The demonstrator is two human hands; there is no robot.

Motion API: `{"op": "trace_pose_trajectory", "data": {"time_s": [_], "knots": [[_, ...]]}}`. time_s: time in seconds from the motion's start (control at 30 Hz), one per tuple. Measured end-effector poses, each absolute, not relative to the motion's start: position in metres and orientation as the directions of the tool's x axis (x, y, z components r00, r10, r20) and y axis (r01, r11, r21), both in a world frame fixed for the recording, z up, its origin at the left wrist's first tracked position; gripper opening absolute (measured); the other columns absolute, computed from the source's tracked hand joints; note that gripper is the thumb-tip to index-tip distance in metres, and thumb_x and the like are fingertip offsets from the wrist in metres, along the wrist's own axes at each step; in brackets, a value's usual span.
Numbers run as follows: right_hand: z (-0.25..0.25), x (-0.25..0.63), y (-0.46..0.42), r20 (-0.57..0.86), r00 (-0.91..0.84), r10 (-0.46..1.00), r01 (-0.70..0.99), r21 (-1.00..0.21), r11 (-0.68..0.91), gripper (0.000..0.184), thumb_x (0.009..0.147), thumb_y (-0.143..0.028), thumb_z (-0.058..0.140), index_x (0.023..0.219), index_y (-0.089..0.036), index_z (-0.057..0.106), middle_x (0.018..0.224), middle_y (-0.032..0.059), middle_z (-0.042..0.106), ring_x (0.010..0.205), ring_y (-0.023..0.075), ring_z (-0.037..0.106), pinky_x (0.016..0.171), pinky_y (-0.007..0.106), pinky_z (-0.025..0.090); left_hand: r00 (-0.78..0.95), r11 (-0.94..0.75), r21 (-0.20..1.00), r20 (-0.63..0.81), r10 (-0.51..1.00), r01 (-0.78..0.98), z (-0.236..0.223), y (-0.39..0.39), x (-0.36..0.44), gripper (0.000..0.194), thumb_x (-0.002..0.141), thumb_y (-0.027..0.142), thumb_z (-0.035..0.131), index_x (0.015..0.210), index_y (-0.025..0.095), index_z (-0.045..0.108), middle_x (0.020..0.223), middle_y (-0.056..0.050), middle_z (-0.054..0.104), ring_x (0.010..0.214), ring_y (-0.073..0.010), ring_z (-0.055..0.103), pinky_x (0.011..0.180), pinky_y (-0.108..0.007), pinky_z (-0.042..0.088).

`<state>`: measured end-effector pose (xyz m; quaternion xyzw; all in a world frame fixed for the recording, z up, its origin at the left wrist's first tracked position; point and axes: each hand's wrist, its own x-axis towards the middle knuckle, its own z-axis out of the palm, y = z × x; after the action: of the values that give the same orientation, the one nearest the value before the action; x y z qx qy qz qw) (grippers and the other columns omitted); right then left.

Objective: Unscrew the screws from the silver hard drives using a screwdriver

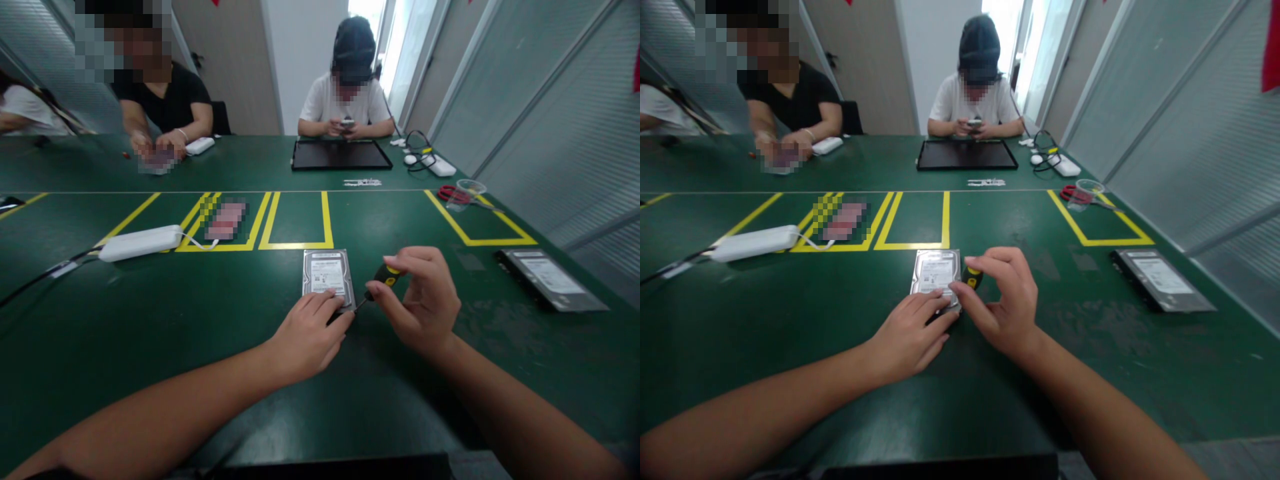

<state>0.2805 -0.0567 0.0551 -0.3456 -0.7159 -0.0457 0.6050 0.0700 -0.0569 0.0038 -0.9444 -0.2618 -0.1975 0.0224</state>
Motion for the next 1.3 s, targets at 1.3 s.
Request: {"op": "trace_pose_trajectory", "data": {"time_s": [1.3], "knots": [[0.0547, 0.2788, -0.0562, 0.894, -0.019, 0.448, 0.562, -0.361, 0.744, 0.043, 0.076, -0.011, 0.073, 0.116, -0.024, 0.065, 0.096, 0.0042, 0.061, 0.087, 0.0176, 0.058, 0.073, 0.036, 0.052, 0.788, -0.862, 0.068, 0.374, 0.488, 0.502, 0.0032, -0.0565, 0.0701, 0.038, 0.09, 0.023, 0.057, 0.127, 0.016, 0.059, 0.129, -0.015, 0.059, 0.126, -0.0344, 0.052, 0.103, -0.052, 0.046]]}}
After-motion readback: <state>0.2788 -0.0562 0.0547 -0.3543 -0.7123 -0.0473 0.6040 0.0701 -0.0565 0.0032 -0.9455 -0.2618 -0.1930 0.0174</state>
